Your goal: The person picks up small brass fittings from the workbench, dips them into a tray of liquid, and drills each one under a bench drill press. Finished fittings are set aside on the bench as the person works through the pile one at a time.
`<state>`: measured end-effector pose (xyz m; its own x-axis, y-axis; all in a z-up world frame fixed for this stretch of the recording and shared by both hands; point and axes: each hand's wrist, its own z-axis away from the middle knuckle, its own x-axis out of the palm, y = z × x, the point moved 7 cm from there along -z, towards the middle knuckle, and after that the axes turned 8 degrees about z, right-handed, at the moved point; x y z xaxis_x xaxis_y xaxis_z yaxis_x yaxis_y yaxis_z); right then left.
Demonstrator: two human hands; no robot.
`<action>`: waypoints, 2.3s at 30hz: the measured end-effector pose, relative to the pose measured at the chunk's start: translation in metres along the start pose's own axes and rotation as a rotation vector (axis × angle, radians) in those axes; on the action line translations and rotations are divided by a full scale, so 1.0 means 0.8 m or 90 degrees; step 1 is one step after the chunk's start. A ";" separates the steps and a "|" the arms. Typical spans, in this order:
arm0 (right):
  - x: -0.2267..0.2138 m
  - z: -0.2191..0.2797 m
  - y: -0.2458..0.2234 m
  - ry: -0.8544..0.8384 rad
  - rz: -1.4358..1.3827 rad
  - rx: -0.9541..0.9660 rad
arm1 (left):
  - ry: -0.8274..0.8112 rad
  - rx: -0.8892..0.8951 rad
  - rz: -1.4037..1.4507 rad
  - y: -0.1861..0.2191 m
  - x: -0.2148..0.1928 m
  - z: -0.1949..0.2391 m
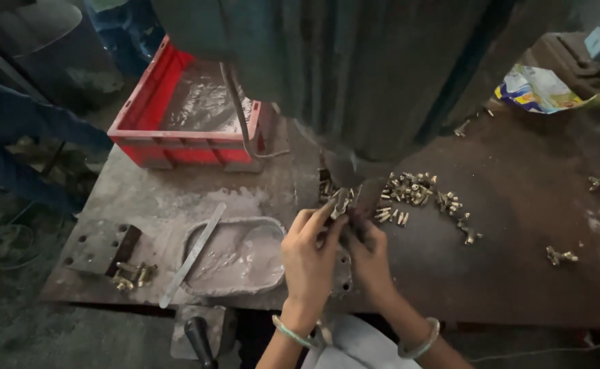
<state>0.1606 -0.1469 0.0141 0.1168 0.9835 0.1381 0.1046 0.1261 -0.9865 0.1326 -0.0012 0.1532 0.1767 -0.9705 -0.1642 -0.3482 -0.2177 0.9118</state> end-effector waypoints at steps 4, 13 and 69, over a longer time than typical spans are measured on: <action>-0.001 -0.005 -0.031 0.007 0.051 -0.070 | 0.019 0.024 0.084 0.016 -0.007 -0.008; 0.005 -0.015 -0.054 -0.128 0.162 -0.030 | -0.084 0.087 -0.251 -0.068 0.022 0.081; -0.004 -0.052 -0.071 -0.366 0.163 0.063 | -0.226 0.135 -0.395 -0.092 0.036 0.100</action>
<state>0.1953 -0.1624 0.0732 -0.4260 0.8930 -0.1450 0.0488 -0.1374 -0.9893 0.0898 -0.0211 0.0511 0.1033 -0.6298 -0.7698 -0.4579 -0.7172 0.5253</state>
